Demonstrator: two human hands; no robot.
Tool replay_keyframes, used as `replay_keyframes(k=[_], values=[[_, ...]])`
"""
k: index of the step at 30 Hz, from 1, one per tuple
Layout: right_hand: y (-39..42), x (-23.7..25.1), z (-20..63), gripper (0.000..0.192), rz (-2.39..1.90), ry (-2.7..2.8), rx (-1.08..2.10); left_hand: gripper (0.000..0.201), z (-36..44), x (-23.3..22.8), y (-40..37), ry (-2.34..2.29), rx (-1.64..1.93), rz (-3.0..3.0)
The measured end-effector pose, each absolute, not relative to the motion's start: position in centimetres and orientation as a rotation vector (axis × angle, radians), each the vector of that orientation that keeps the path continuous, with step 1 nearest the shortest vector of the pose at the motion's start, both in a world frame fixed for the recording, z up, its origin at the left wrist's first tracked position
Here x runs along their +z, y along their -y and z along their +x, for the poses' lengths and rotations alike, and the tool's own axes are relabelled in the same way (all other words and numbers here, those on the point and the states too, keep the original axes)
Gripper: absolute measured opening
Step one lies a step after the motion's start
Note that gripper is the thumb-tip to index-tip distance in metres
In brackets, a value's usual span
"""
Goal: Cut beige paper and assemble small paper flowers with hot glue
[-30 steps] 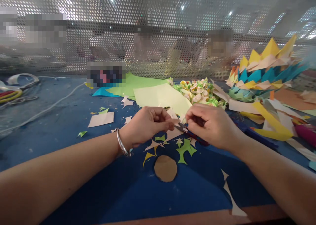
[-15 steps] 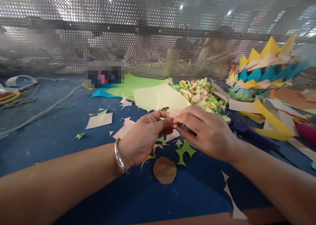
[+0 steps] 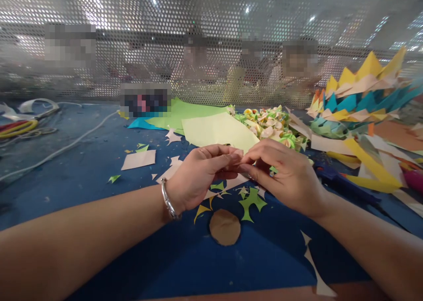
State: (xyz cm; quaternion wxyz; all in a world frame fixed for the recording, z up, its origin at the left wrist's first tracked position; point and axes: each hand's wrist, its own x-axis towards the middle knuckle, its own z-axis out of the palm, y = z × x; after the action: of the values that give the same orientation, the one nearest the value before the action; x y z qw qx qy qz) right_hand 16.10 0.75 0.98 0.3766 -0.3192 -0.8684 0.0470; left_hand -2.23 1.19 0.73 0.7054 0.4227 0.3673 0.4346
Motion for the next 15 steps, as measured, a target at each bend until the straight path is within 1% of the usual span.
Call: replay_keyframes(k=[4,7,10,15], values=[[-1.11,0.81,16.26,0.011,-0.868,2.176,0.205,0.009,-2.16,0.68,-1.03,-0.775,0.960,0.970],[-1.20,0.75,16.40,0.011,-0.903,2.138,0.278,0.011,-2.11,0.76,-0.88,-0.742,0.984,0.997],[-1.16,0.80,16.45,0.012,-0.929,2.097,0.340,0.005,-2.10,0.75,-0.75,-0.735,0.985,1.050],[-1.21,0.88,16.35,0.017,-0.968,2.047,0.400,0.009,-2.11,0.51,-0.71,-0.715,1.004,1.076]])
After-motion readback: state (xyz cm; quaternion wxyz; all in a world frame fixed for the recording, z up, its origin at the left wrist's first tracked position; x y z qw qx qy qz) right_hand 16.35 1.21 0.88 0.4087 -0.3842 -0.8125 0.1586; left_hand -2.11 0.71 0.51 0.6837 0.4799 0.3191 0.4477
